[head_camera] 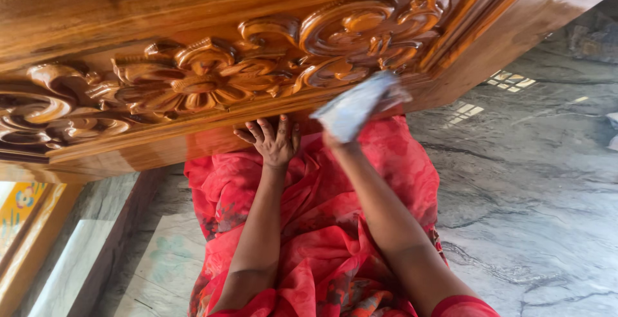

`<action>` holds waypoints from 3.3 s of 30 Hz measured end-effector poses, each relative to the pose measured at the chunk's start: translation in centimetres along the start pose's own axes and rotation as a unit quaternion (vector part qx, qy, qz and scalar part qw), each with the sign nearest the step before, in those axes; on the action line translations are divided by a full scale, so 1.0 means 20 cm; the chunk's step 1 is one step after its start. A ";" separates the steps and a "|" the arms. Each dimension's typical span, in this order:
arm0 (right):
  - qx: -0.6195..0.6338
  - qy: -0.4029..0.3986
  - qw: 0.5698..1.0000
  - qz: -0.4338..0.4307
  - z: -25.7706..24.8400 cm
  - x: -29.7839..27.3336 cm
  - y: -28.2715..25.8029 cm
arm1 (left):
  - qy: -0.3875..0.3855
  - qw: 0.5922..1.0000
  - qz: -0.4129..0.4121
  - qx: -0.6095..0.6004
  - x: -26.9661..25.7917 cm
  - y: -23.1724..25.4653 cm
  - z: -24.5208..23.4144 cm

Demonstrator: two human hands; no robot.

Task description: The person wipes a carved wooden door with a cloth while sitting on the floor, covering different sections of the ornate patterns.

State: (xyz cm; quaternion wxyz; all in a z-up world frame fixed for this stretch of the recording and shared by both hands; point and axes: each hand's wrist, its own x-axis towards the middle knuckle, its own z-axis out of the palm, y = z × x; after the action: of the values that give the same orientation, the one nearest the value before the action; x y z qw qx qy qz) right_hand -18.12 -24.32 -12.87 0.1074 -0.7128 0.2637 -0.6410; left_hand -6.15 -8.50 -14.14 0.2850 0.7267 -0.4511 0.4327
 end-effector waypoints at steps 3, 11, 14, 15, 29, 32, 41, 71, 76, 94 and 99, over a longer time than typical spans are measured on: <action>-0.003 -0.202 0.974 -0.103 -0.06 0.04 -0.38 | -0.040 0.999 -0.023 -0.005 -0.20 -0.03 0.14; -0.085 0.048 0.993 -0.061 -0.11 0.39 -0.33 | -0.012 1.000 0.007 -0.002 -0.22 0.02 0.12; 0.016 0.167 0.984 0.066 -0.24 0.50 -0.16 | -0.006 1.000 0.007 -0.003 -0.14 0.05 0.07; 0.059 0.218 0.972 0.068 -0.25 0.54 -0.08 | -0.005 1.000 0.007 -0.007 -0.12 0.06 0.06; 0.229 0.273 0.889 0.287 -0.08 0.08 0.52 | -0.008 1.000 0.000 -0.023 -0.14 0.05 0.05; 0.099 0.171 0.966 0.169 -0.03 0.04 0.21 | 0.006 1.000 -0.005 -0.021 -0.18 0.05 0.10; -0.147 -0.128 0.961 -0.196 -0.07 0.16 -0.47 | -0.105 0.993 -0.055 0.018 -0.35 -0.03 0.21; -0.102 -0.156 0.967 -0.174 0.03 -0.18 -0.27 | -0.043 0.999 -0.018 0.009 -0.29 -0.02 0.17; -0.103 -0.053 0.980 -0.164 -0.02 0.04 -0.15 | -0.007 1.000 0.002 -0.026 -0.25 -0.01 0.14; 0.272 0.261 0.849 0.371 -0.08 0.10 0.49 | 0.004 1.000 -0.001 -0.016 -0.15 0.04 0.07; 0.019 0.044 0.991 0.126 0.06 -0.19 0.21 | 0.006 1.000 0.001 -0.025 -0.18 0.04 0.10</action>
State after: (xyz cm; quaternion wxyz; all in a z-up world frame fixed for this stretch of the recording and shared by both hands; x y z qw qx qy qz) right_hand -18.18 -26.07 -18.34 0.1895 -0.6431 0.3433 -0.6578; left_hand -6.98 -8.91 -18.24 0.3052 0.7163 -0.4610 0.4258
